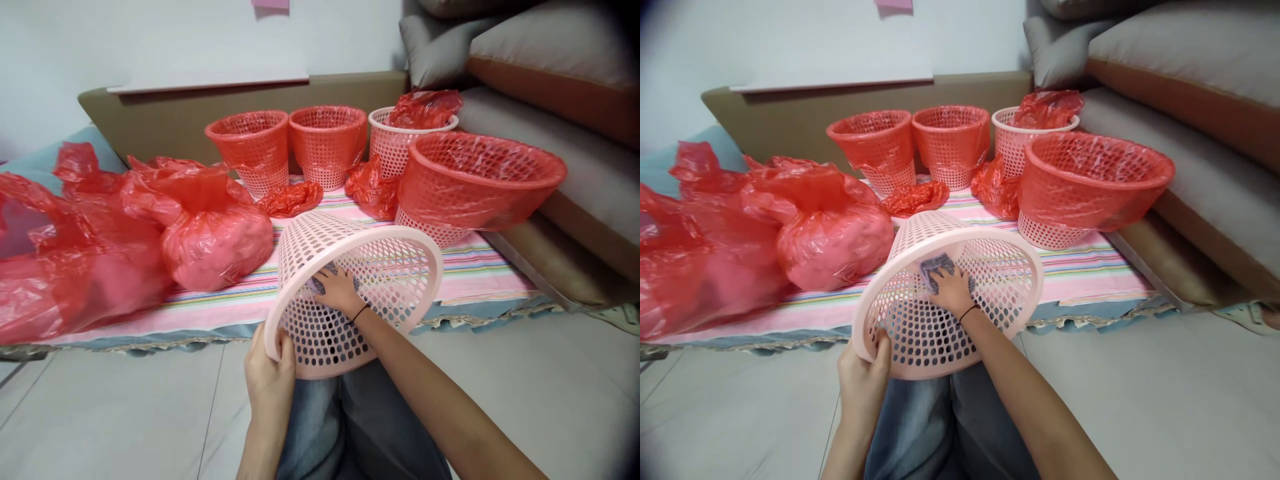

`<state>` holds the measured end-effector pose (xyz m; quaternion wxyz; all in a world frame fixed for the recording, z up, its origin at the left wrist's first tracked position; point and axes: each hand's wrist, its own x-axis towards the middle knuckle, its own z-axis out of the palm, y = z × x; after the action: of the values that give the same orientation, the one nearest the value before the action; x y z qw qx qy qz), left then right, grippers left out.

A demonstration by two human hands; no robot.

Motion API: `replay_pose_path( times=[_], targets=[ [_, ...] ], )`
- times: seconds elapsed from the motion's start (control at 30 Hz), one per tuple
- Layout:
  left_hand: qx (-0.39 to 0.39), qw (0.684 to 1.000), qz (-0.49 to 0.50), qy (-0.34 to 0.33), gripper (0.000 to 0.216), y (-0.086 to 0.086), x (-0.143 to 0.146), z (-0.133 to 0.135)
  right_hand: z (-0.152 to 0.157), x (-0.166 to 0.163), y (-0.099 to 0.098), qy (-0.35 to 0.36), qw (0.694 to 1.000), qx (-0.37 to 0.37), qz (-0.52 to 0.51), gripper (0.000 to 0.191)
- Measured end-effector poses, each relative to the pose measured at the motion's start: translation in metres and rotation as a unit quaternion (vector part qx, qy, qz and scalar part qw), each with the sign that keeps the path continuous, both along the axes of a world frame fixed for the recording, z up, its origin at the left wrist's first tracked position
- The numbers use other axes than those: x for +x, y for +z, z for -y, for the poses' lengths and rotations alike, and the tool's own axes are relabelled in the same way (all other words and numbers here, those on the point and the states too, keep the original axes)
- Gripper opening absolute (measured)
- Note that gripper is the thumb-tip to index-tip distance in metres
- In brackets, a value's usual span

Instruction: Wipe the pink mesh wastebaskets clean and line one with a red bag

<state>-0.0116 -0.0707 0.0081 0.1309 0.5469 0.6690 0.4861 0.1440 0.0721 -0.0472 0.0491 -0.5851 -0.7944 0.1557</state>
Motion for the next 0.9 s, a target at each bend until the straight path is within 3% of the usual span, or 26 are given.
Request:
replay_pose_path(
  times=[0.3, 0.53, 0.63, 0.77, 0.9],
  targets=[
    [0.0, 1.0, -0.007, -0.008, 0.014, -0.002, -0.002, 0.002, -0.001, -0.011, -0.001, -0.042, 0.999, 0.007, -0.01, 0.064],
    [0.01, 1.0, -0.007, -0.011, 0.015, -0.002, -0.001, 0.0, 0.0, -0.003, 0.023, -0.038, 0.996, -0.004, -0.085, 0.051],
    [0.002, 1.0, -0.001, -0.009, 0.017, -0.003, 0.0, -0.001, 0.019, 0.009, 0.034, -0.01, 0.991, -0.012, -0.134, 0.048],
    [-0.001, 1.0, 0.0, -0.009, 0.021, -0.002, 0.003, -0.003, 0.066, 0.022, 0.043, 0.022, 0.973, -0.014, -0.231, 0.059],
    [-0.002, 1.0, 0.0, -0.02, 0.018, 0.0, 0.005, -0.004, 0.095, 0.027, 0.042, -0.016, 0.955, -0.002, -0.298, 0.063]
  ],
)
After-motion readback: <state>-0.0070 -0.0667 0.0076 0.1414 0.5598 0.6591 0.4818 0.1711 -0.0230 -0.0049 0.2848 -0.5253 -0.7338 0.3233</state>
